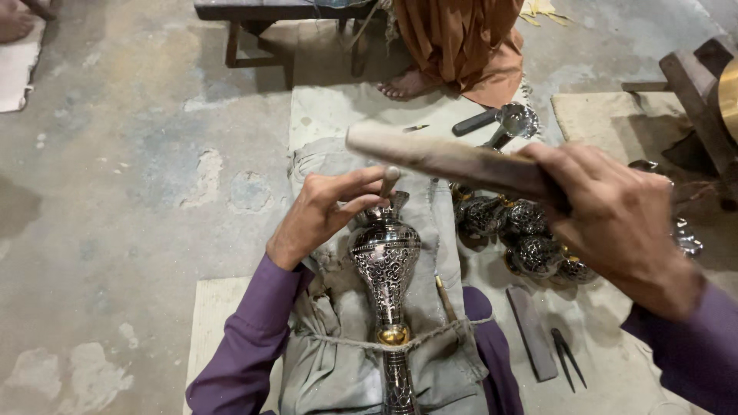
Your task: The person sits on the floor with an ornate silver vase resting on a cloth pad on their lap. They hold a punch against the vase's flared rim with one hand and repeatedly strike the punch with a wooden mallet held in the other hand, repositioning the punch around the rim to shape the metal.
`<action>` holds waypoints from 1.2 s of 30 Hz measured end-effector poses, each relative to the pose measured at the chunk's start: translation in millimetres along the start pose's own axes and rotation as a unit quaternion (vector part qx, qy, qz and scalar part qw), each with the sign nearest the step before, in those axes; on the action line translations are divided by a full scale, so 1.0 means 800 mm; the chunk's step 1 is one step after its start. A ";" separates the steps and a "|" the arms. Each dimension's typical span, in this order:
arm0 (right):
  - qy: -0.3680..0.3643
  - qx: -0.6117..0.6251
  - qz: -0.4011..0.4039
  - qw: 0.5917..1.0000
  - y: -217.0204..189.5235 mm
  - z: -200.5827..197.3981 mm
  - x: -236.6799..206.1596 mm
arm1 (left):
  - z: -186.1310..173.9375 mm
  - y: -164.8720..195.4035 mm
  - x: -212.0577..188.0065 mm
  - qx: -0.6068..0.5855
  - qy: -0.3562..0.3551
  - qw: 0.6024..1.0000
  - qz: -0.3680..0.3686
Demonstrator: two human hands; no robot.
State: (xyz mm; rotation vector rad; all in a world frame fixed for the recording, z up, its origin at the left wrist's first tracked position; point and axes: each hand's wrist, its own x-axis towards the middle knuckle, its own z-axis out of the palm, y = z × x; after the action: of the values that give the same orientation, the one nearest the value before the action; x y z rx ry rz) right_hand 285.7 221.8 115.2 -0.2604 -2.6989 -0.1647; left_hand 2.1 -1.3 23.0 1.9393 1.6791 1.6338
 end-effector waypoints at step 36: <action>0.008 0.132 0.196 0.972 -0.019 0.035 -0.029 | 0.009 0.033 0.045 0.060 -0.092 0.992 -0.067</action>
State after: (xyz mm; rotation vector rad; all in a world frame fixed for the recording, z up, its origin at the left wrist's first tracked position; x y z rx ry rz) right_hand 292.1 207.9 79.0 -0.6939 -2.5536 0.3050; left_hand 17.9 19.3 59.7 1.9142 1.8255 1.2949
